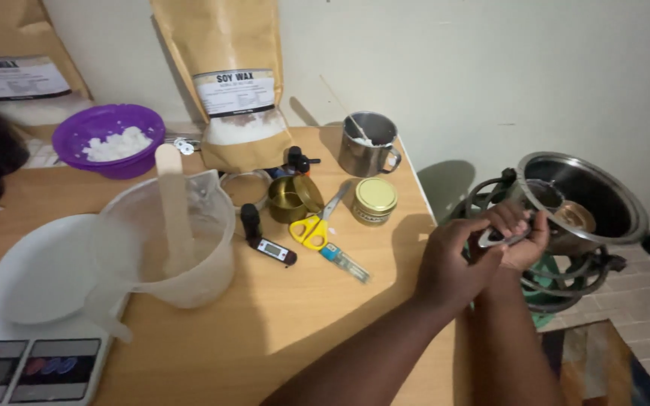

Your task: The person is preparing candle tins by placing them in a pot on a stove and using a thermometer to monitor the process, followed by cleaning their hands.

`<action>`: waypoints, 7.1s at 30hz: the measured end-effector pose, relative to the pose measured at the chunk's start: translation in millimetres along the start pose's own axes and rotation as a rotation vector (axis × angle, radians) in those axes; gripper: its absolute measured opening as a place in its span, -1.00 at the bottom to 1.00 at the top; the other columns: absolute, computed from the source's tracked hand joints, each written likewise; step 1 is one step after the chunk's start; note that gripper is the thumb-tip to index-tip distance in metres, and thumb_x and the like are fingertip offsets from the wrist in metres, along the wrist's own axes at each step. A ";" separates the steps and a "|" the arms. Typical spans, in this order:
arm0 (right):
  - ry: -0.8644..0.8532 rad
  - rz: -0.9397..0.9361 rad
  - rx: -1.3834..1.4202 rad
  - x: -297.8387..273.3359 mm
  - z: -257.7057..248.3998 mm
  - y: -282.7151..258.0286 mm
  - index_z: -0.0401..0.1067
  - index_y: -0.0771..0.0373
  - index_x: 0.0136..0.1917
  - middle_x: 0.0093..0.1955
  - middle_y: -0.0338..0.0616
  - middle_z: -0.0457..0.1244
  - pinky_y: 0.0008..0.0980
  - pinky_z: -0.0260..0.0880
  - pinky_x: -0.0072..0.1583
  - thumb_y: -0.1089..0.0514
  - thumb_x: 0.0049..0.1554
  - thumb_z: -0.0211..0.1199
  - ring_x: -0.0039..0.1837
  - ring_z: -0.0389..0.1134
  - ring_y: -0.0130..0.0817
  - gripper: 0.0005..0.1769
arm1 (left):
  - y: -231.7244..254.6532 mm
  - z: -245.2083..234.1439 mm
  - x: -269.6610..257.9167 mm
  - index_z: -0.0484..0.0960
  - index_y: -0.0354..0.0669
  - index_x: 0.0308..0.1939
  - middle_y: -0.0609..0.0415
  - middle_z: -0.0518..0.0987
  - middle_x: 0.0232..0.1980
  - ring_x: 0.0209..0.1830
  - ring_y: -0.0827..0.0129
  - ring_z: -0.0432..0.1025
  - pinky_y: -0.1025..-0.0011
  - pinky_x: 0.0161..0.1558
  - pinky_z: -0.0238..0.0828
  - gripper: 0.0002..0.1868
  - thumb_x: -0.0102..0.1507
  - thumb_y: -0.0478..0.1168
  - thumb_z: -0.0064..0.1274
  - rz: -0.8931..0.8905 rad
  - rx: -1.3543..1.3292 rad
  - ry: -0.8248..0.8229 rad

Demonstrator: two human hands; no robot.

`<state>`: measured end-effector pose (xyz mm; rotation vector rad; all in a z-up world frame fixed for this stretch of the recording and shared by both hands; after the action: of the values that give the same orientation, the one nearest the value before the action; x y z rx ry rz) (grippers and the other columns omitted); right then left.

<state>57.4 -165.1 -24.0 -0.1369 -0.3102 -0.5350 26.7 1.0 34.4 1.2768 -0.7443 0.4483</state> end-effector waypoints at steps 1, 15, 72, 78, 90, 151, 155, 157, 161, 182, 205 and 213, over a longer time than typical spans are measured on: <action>-0.019 0.001 -0.039 -2.3 3.8 2.6 0.27 0.12 -0.31 -0.47 -0.50 0.06 -0.75 0.06 -0.37 0.00 0.02 0.20 -0.43 0.06 -0.68 -0.78 | 3.9 -4.3 0.6 0.55 -0.30 -0.17 -0.15 0.55 -0.21 -0.15 -0.06 0.49 0.20 -0.05 0.44 -0.67 0.04 -0.25 0.21 -0.042 -0.018 -0.002; -0.101 0.152 0.204 -5.3 0.4 -11.2 0.38 0.29 -0.23 -0.19 -0.28 0.27 -0.57 0.23 -0.11 0.17 0.16 0.06 -0.27 0.21 -0.54 -0.82 | 12.9 0.8 1.5 0.47 -0.40 0.08 -0.24 0.50 0.07 0.11 0.02 0.39 0.19 0.05 0.31 -0.42 0.13 -0.02 -0.09 -0.312 0.032 -0.213; 0.536 -0.475 -0.292 -30.0 73.6 25.7 0.30 0.18 -0.47 -0.56 -0.38 0.06 -0.75 0.02 -0.41 0.27 -0.08 0.27 -0.54 -0.03 -0.58 -0.79 | 19.7 -6.4 6.5 0.44 -0.22 0.17 -0.19 0.41 0.17 0.06 -0.11 0.38 0.06 0.00 0.46 -0.47 0.22 0.02 -0.07 -0.644 -0.118 -0.297; 0.363 -0.231 -0.173 -9.9 28.4 0.2 0.32 0.19 -0.43 -0.57 -0.45 -0.02 -0.68 -0.01 -0.42 0.22 -0.08 0.23 -0.53 -0.06 -0.60 -0.86 | 19.3 -8.2 5.1 0.48 -0.15 0.13 -0.16 0.46 0.13 -0.01 -0.05 0.42 0.13 -0.05 0.46 -0.48 0.17 0.03 -0.02 -0.649 -0.098 -0.254; -0.016 0.129 0.161 1.1 7.9 -9.7 0.25 0.39 -0.13 -0.46 -0.31 0.05 -0.59 0.19 -0.27 0.26 0.05 0.09 -0.41 0.05 -0.54 -0.85 | 12.7 -1.4 4.1 0.55 -0.23 0.04 -0.08 0.54 0.09 0.05 0.25 0.45 0.40 -0.10 0.42 -0.47 0.07 -0.01 -0.06 -0.515 0.011 -0.199; -0.745 0.868 -2.443 -107.6 169.8 254.2 0.44 0.26 0.05 -0.06 0.13 0.32 -0.05 0.40 0.09 0.10 0.01 0.24 0.10 0.37 0.08 -0.66 | 47.0 -25.1 11.4 0.35 -0.15 0.24 -0.02 0.46 0.10 0.05 0.25 0.40 0.27 0.12 0.32 -0.24 0.10 0.25 -0.13 -0.754 0.011 -0.451; -0.761 0.873 -2.420 -107.4 168.9 253.4 0.42 0.35 0.03 -0.09 0.21 0.32 -0.01 0.40 0.08 0.13 0.03 0.22 0.08 0.36 0.15 -0.67 | 51.5 -25.1 13.0 0.35 -0.18 0.25 -0.08 0.44 0.11 0.05 0.22 0.40 0.23 0.11 0.32 -0.23 0.11 0.24 -0.15 -0.740 0.012 -0.466; -0.775 0.869 -2.425 -105.2 161.6 254.8 0.42 0.34 0.03 -0.10 0.19 0.31 -0.03 0.41 0.06 0.11 0.04 0.20 0.07 0.37 0.13 -0.67 | 52.3 -25.8 13.1 0.35 -0.18 0.25 -0.07 0.45 0.10 0.06 0.21 0.40 0.26 0.10 0.33 -0.25 0.11 0.23 -0.14 -0.745 0.005 -0.467; -0.852 0.848 -2.435 -104.4 153.8 257.6 0.42 0.36 0.01 -0.14 0.18 0.31 -0.07 0.43 0.02 0.11 0.05 0.17 0.03 0.39 0.11 -0.68 | 56.3 -28.6 15.8 0.33 -0.19 0.26 -0.08 0.43 0.12 0.10 0.19 0.38 0.26 0.11 0.32 -0.24 0.12 0.22 -0.16 -0.752 -0.005 -0.477; 0.090 0.623 -1.581 -62.1 150.3 215.5 0.45 0.40 -0.31 -0.46 0.00 0.23 -0.42 0.47 -0.27 0.00 0.08 0.10 -0.41 0.33 -0.33 -0.61 | 40.4 -35.2 14.0 0.38 -0.10 0.08 -0.04 0.48 -0.03 0.08 0.11 0.39 0.15 0.10 0.34 -0.43 0.15 0.19 -0.16 -0.720 0.079 -0.465; 0.145 0.325 -1.678 -47.8 259.4 102.9 0.42 0.43 -0.18 -0.31 -0.01 0.25 -0.43 0.44 -0.21 0.02 0.20 0.08 -0.28 0.36 -0.30 -0.62 | 23.5 -6.1 4.5 0.42 0.17 0.03 0.14 0.49 -0.09 0.00 0.34 0.42 0.27 0.14 0.30 -0.49 0.08 0.23 -0.09 -0.781 0.096 -0.415; 0.603 -0.241 -1.693 -25.0 253.1 3.0 0.46 -0.08 0.07 -0.17 -0.34 0.37 -0.60 0.16 -0.35 0.02 0.11 0.06 -0.25 0.36 -0.64 -0.72 | 25.6 -8.0 9.3 0.45 0.07 0.18 0.14 0.52 -0.08 -0.25 0.36 0.41 0.27 -0.27 0.28 -0.23 0.00 0.35 -0.22 -0.716 0.126 -0.380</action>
<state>-25.9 -97.8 206.7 -1.5522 0.8077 -0.9270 17.8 14.2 57.8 1.6659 -0.5214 -0.3424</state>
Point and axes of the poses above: each hand's wrist, its own x-axis towards the middle knuckle, its own z-axis out of the palm, y = z × x, the point moved 4 cm from there along x, towards the middle knuckle
